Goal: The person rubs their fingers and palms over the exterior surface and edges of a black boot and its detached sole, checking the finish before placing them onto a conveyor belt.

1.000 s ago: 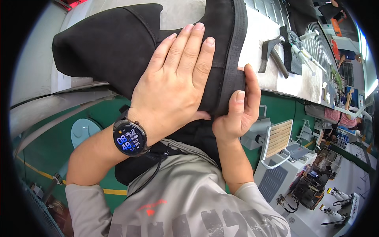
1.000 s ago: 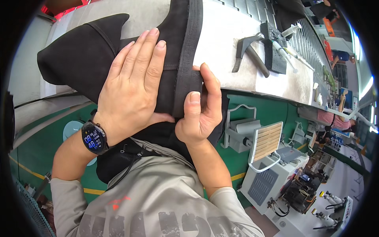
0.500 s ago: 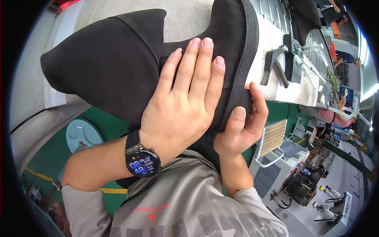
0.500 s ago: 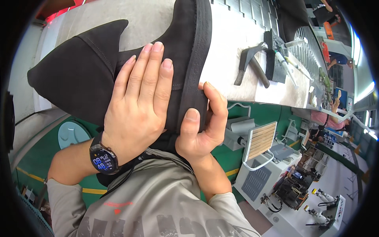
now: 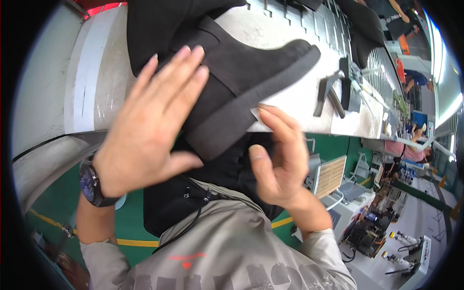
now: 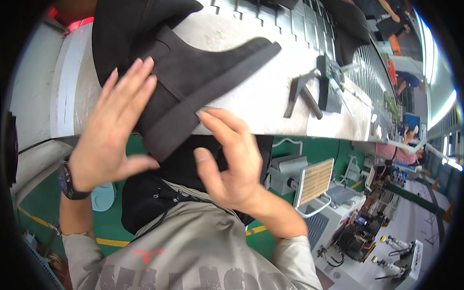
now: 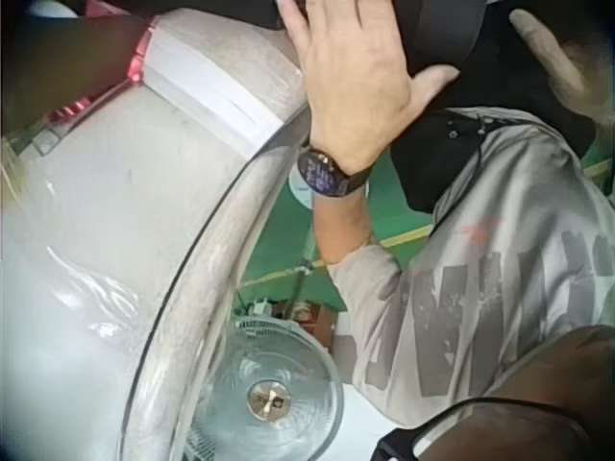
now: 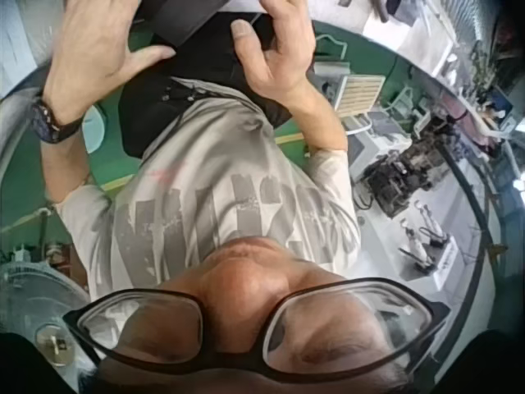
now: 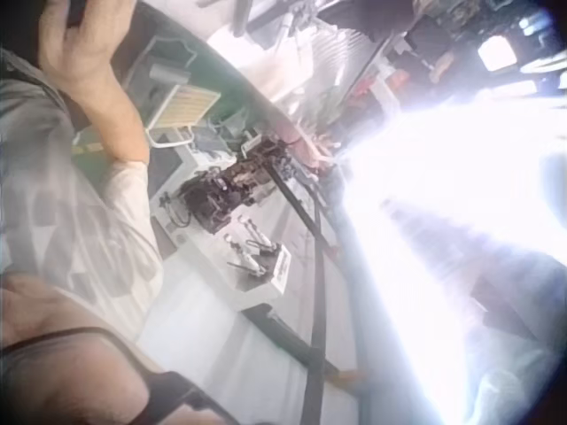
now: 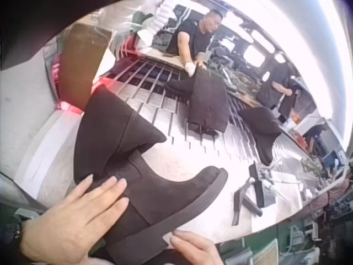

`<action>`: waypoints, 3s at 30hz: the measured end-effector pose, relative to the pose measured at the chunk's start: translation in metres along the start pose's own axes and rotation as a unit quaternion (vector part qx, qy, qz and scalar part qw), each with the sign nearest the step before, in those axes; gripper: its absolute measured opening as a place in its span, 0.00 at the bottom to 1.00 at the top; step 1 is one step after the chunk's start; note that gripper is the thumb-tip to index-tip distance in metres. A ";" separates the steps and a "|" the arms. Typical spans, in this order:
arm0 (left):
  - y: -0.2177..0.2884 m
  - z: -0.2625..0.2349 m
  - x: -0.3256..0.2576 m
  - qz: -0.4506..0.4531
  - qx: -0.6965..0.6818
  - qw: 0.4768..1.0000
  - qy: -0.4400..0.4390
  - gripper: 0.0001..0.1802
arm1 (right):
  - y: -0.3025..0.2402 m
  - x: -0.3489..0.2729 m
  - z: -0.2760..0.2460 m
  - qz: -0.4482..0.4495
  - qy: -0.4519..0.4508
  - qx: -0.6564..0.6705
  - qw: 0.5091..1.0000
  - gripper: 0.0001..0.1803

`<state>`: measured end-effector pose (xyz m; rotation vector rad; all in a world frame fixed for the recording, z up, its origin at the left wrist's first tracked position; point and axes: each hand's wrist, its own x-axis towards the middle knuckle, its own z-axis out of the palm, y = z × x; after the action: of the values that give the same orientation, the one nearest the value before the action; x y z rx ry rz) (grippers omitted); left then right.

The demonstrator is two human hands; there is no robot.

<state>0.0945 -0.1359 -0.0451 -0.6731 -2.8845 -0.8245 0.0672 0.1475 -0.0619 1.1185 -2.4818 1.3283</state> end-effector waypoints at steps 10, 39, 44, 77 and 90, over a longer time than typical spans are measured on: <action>0.028 0.071 0.004 -0.054 -0.055 0.969 0.235 0.55 | 0.019 0.108 -0.044 -0.225 -0.203 -0.203 0.931 0.28; 0.040 0.071 0.012 -0.123 -0.055 0.971 0.197 0.51 | 0.036 0.141 -0.069 -0.094 -0.168 -0.221 0.956 0.47; 0.046 0.065 0.026 -0.041 -0.087 0.977 0.190 0.49 | 0.068 0.059 -0.039 0.078 0.157 -0.016 0.984 0.38; 0.043 0.019 0.129 -0.001 0.182 0.983 -0.009 0.37 | 0.060 0.041 -0.061 0.288 -0.052 0.059 0.954 0.17; 0.050 0.031 0.142 -0.033 0.042 0.998 -0.012 0.55 | 0.141 0.151 -0.061 0.059 0.006 0.359 0.931 0.44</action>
<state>-0.0106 -0.0261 -0.0221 -0.5861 -2.9586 -0.7015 -0.1480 0.1592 -0.0571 1.0503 -2.1050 2.3770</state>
